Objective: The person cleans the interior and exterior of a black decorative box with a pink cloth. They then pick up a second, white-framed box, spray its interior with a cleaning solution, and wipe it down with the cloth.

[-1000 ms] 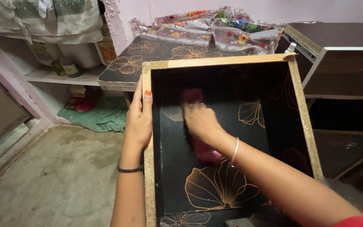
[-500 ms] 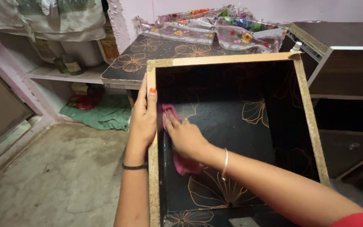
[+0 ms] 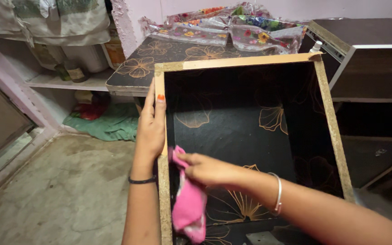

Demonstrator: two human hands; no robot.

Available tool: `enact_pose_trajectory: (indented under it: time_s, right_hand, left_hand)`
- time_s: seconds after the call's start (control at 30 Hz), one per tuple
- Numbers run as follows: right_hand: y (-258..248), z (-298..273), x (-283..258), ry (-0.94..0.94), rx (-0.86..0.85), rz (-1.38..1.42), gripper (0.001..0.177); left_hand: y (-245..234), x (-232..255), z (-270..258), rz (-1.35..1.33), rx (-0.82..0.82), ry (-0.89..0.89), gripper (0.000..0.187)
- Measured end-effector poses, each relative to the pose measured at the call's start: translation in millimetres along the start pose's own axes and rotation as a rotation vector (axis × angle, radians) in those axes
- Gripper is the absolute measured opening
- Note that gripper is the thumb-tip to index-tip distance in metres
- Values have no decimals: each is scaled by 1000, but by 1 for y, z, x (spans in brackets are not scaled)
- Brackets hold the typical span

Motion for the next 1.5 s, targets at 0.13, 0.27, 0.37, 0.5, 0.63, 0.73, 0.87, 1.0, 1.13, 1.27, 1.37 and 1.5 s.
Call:
enact_pose_trajectory:
  time_s: [0.13,0.27,0.37,0.5,0.63,0.73,0.87,1.0,1.13,1.27,1.37,1.5]
  right_hand:
    - [-11,-14,-23,-464,48,339,79]
    - [-10,11,-26,-739,102,346,84]
    - [-7,30,-16,-689,76,214,89]
    - [5,14,-6,-311,-46,-114,94]
    - [7,-24,-22,-360,-43,-234,97]
    - [-4,-33,-35,-584,70,-227,98]
    - [-27,-1,-48,-993,238,-215,94]
    - [-43,50,-46,-1014,265,-179,98]
    - [-39,78,-28,-667,215,-146,101]
    - [-16,46,-8,-457,33,-132,105]
    - [-10,7,-17,-541,5,-175,101]
    - [-22,-15,-44,-728,108,-190,96]
  left_hand:
    - [0,0,0,7,11,-49,56]
    - [1,2,-1,-25,-1,-30,56]
    - [1,2,0,2,2,-27,56]
    - [1,2,2,4,-6,-8,56]
    - [0,2,1,10,6,-8,56]
    - [1,2,1,44,22,-3,56]
    - [0,1,-1,61,32,-59,56]
    - [1,0,0,43,38,-33,56]
    - [0,3,0,86,33,-40,57]
    - [-1,8,-1,110,36,-54,58]
    - [0,6,-1,126,49,-68,58]
    - [0,4,0,89,46,-52,56]
Point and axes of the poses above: each hand's wrist, its own z-axis towards the middle knuckle, its own y-axis out of the palm, x = y × z, the point moved 2 cm from there along z, towards the middle knuckle, and after that the axes turned 8 degrees about x, right-handed, at the moved point
